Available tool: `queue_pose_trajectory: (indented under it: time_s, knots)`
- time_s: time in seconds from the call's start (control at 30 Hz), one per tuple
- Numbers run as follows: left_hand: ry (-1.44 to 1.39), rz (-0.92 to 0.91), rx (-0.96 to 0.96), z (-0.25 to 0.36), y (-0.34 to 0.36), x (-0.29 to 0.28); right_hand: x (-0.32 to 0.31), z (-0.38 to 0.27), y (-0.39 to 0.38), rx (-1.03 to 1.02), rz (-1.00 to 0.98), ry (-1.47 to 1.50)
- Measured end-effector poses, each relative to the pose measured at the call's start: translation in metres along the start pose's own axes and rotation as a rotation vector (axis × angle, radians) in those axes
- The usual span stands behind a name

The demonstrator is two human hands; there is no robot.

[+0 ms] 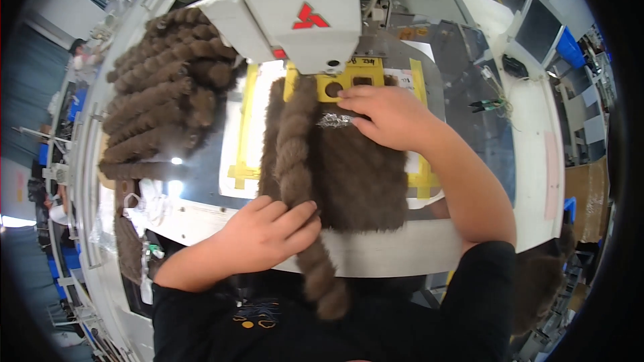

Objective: Sewing fur pieces onto a fabric base using an industrial sewing machine.

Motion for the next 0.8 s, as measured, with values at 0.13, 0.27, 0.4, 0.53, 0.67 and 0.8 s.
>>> queue_pose_trajectory:
  time_s: [0.13, 0.27, 0.4, 0.53, 0.67, 0.8]
  knots:
    - [-0.200, 0.358, -0.381, -0.034, -0.079, -0.044, 0.004, 0.002, -0.003, 0.010, -0.011, 0.007]
    - [-0.376, 0.837, -0.589, -0.047, -0.155, -0.062, 0.008, -0.004, 0.000, 0.000, -0.039, 0.032]
    - [-0.466, 1.150, -0.702, -0.047, -0.206, -0.049, 0.007, -0.025, 0.000, -0.056, 0.050, 0.006]
    - [-0.357, 1.127, -0.825, -0.043, -0.224, -0.029, 0.004, -0.068, -0.005, -0.023, -0.034, 0.168]
    - [-0.226, 0.980, -0.709, -0.031, -0.190, -0.050, 0.038, -0.134, -0.026, 0.031, -0.420, 0.554]
    - [-0.202, 0.976, -0.368, -0.010, -0.146, -0.080, 0.104, -0.156, -0.049, 0.298, -0.792, 0.890]
Point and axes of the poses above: each hand's wrist, its own y-axis towards the middle knuckle, its own x-axis out of the palm, z = x × y, the point moved 10 cm from there along y, towards the middle knuckle, and after that the axes turned 14 degrees about x, right-handed, at the moved point
